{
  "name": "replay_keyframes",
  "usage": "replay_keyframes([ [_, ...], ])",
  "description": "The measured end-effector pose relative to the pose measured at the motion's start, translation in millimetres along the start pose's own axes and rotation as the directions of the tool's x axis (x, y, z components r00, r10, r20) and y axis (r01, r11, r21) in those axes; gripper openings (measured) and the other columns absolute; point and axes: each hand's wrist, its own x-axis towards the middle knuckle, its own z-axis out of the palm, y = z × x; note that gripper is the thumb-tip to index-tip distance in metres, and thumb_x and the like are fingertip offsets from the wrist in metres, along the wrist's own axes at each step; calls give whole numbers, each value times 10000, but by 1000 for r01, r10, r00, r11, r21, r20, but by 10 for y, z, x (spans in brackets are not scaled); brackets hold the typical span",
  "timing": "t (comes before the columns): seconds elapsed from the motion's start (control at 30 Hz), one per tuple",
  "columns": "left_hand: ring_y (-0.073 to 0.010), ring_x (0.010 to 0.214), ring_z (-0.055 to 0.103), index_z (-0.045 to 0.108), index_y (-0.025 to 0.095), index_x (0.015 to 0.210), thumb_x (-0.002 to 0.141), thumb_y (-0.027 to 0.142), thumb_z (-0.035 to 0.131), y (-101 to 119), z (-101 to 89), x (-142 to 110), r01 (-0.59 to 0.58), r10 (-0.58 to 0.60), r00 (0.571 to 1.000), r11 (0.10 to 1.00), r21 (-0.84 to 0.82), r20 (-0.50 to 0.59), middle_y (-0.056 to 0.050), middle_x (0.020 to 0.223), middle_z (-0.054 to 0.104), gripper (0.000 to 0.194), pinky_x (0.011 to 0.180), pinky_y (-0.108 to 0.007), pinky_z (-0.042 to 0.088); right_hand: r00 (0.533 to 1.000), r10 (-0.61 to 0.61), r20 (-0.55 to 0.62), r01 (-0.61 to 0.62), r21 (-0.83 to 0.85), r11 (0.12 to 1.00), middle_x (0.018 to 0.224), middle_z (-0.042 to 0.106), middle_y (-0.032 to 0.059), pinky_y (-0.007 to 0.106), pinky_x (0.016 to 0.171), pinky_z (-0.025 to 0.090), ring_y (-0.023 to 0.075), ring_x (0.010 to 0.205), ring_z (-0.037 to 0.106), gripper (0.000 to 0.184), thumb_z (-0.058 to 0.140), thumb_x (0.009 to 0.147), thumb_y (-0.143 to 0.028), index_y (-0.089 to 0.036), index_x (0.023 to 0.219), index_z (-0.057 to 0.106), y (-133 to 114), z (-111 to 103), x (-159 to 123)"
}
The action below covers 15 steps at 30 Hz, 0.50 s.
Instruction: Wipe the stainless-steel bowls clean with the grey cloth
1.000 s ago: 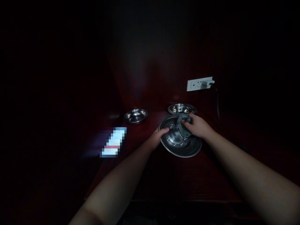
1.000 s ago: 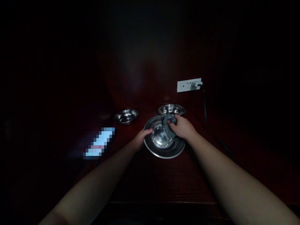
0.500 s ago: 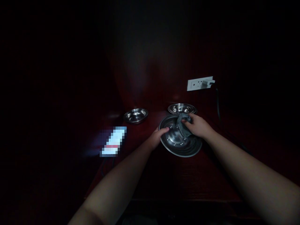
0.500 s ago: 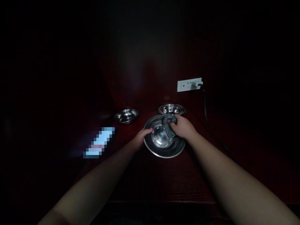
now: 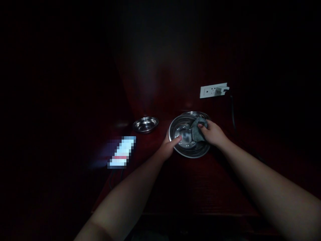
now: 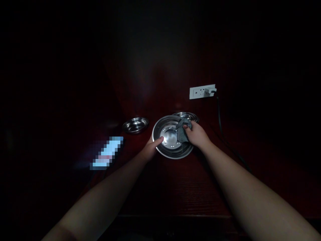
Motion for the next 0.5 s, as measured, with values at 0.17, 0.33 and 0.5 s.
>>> replay_keyframes([
  [0.17,-289,1157,515,505,193,1238,636,263,719,-3,10,34,4,-6,999,999,-49,-37,-93,1171,623,643,1012,-435,347,1000,-16,-2,16,-42,999,846,652,84,285,647,421,204,753,597,252,433,839,-376,-174,905,569,-21,-5,-13],
  [0.33,-287,1124,542,540,178,1195,617,254,723,-26,-6,62,63,-70,995,993,-99,-66,-98,1179,621,610,992,-433,373,1000,-1,15,2,-43,999,869,653,87,288,646,424,209,770,602,264,419,844,-377,-178,930,570,-40,-19,-23],
  [0.5,-278,1125,546,555,169,1171,641,250,705,-6,0,57,112,-121,991,984,-137,-59,-104,1186,619,557,1007,-432,362,999,-25,39,27,-41,999,866,653,89,287,650,427,207,764,603,254,425,842,-368,-174,918,572,-18,-13,-19],
])
